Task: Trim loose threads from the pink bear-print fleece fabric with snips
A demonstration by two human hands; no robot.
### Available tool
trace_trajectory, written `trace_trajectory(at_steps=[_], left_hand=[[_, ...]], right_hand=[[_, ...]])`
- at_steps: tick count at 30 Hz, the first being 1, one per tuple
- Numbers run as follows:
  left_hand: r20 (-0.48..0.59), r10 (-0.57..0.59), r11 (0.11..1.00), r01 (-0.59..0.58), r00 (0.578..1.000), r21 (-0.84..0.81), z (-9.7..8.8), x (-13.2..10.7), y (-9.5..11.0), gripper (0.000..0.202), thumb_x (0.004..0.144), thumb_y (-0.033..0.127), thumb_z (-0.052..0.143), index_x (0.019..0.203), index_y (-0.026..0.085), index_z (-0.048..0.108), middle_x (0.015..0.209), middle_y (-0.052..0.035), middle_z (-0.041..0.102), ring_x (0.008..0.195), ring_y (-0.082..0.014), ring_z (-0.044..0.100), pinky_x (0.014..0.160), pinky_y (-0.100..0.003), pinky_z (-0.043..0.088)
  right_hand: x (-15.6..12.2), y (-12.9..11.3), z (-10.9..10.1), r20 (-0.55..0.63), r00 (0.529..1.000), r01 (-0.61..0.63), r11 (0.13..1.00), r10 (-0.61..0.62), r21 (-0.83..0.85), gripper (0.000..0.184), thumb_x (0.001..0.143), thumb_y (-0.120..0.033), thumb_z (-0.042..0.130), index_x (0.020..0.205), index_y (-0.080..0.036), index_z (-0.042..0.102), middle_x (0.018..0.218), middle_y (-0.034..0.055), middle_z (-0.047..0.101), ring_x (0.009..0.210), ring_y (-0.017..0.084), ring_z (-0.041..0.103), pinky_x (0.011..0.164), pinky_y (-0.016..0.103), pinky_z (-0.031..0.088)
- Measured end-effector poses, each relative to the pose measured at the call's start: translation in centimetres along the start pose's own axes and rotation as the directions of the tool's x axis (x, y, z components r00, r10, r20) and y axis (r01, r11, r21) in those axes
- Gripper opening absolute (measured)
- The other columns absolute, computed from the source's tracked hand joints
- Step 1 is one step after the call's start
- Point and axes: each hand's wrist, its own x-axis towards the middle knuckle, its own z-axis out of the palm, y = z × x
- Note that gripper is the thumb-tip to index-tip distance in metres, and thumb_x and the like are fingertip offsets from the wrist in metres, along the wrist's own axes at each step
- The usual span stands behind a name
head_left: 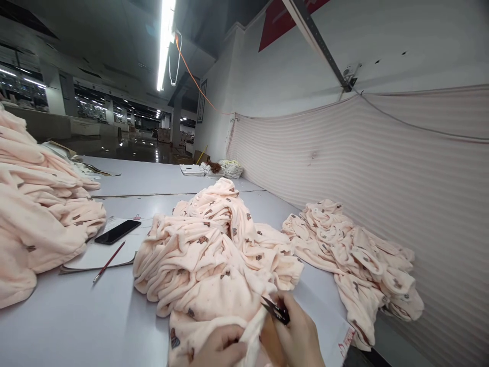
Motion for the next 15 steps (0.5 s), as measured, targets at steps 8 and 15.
trace_trajectory(at_steps=[8,15], left_hand=[[0.274,0.061,0.855,0.091,0.960,-0.510,-1.9,0.1,0.5,0.027,0.073,0.025,0.073,0.097,0.013,0.072,0.075,-0.0046,0.066,0.073,-0.0126,0.057,0.071,-0.023,0.039],[0.262,0.035,0.921,0.071,0.965,-0.384,-1.9,-0.9,1.3,0.037,0.068,0.011,0.072,0.104,0.021,0.070,0.080,-0.0014,0.069,0.078,-0.0145,0.060,0.076,-0.025,0.040]], right_hand=[[0.3,-1.7,-1.5,0.257,0.953,0.156,0.987,-0.163,0.046,0.019,0.079,-0.027,0.059,0.098,-0.025,0.062,0.091,0.0003,0.066,0.082,0.016,0.065,0.070,0.022,0.049],[0.0,-1.6,-1.1,0.182,0.963,0.197,0.980,-0.198,0.023,0.021,0.092,-0.032,0.046,0.095,-0.027,0.066,0.089,-0.0001,0.070,0.082,0.016,0.067,0.069,0.022,0.050]])
